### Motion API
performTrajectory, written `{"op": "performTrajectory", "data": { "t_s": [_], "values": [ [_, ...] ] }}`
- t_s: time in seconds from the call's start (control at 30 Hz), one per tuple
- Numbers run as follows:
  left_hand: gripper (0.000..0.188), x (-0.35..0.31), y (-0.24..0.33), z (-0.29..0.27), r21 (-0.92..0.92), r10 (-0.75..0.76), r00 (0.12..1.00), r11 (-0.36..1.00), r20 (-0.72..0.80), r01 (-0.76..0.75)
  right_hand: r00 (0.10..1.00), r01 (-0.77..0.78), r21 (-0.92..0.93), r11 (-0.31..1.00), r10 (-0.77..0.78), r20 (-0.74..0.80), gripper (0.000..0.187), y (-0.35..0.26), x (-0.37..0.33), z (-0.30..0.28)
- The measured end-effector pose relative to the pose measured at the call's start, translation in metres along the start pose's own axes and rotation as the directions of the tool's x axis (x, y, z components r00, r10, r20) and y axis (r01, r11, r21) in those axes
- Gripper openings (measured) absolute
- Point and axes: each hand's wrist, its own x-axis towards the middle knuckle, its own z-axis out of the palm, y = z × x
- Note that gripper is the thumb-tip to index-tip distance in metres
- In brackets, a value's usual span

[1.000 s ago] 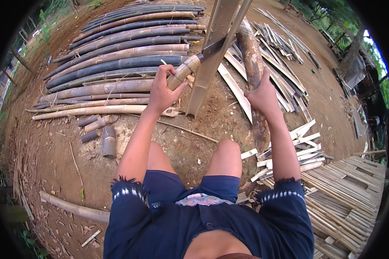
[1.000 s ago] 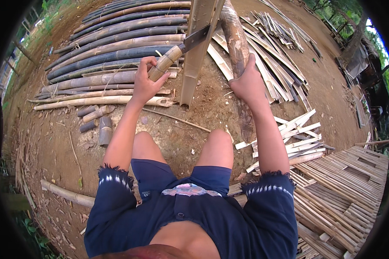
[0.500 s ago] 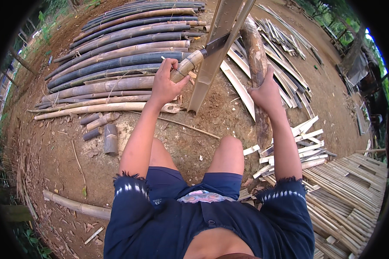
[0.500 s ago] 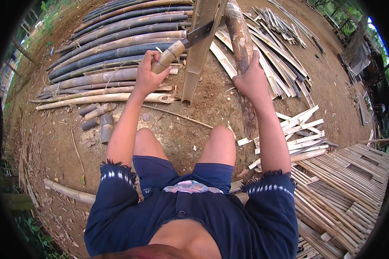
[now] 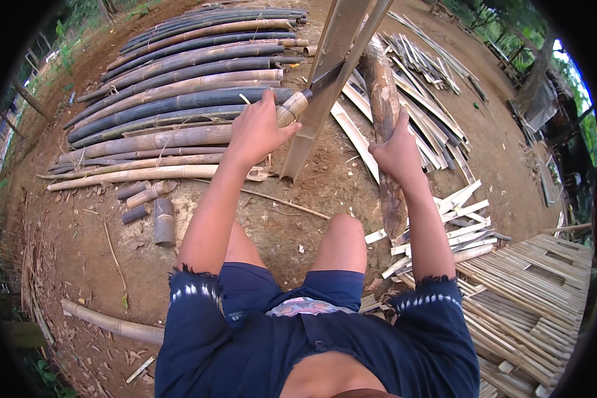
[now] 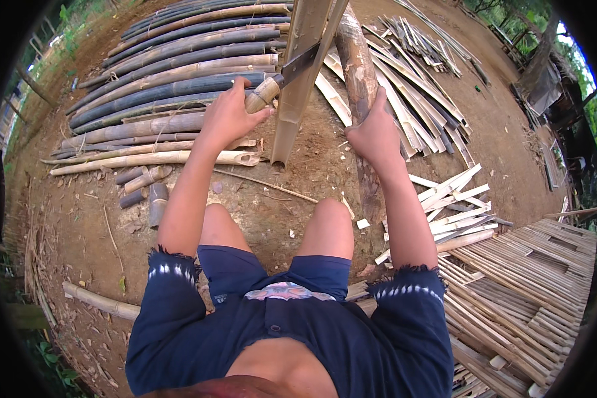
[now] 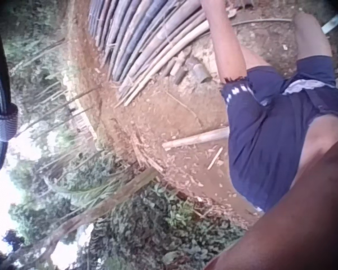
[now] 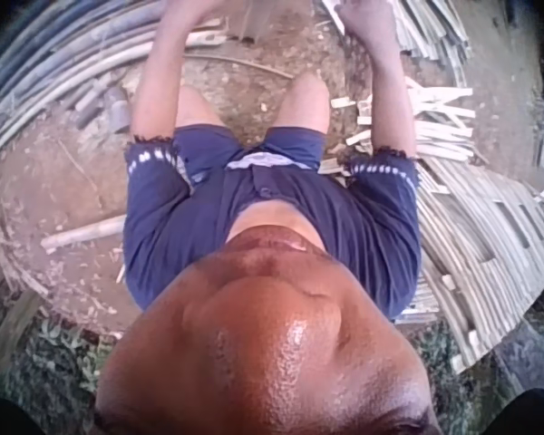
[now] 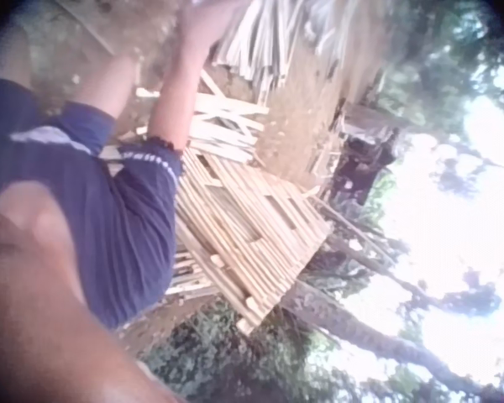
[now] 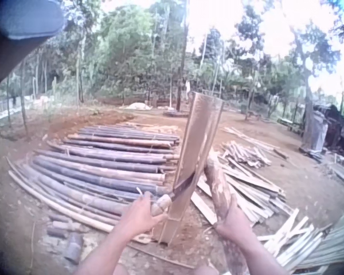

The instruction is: The person splits bamboo poles into strips by striking a large knife with a wooden log. They position the blade at the end of a bamboo section and drive it through the fibers by hitting the back of the knife repeatedly with the log.

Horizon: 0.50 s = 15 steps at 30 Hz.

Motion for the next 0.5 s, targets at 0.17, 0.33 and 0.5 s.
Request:
{"op": "performTrajectory", "data": {
  "t_s": [0.17, 0.33, 0.5],
  "values": [
    [0.054, 0.010, 0.001, 0.020, -0.064, 0.041, 0.999, 0.997, -0.004, -0.041, 1.000, -0.013, 0.023, 1.000, 0.012, 0.016, 0.102, 0.010, -0.011, -0.006],
    [0.047, 0.003, -0.016, 0.019, -0.067, 0.030, 0.995, 0.997, -0.093, -0.036, 0.994, -0.070, -0.049, 0.996, 0.074, 0.077, 0.101, -0.002, -0.010, -0.004],
    [0.047, 0.008, -0.012, 0.018, -0.025, 0.001, 0.992, 1.000, -0.128, -0.005, 0.995, -0.061, 0.005, 0.998, 0.060, 0.083, 0.106, 0.013, -0.017, -0.005]
  ]
}}
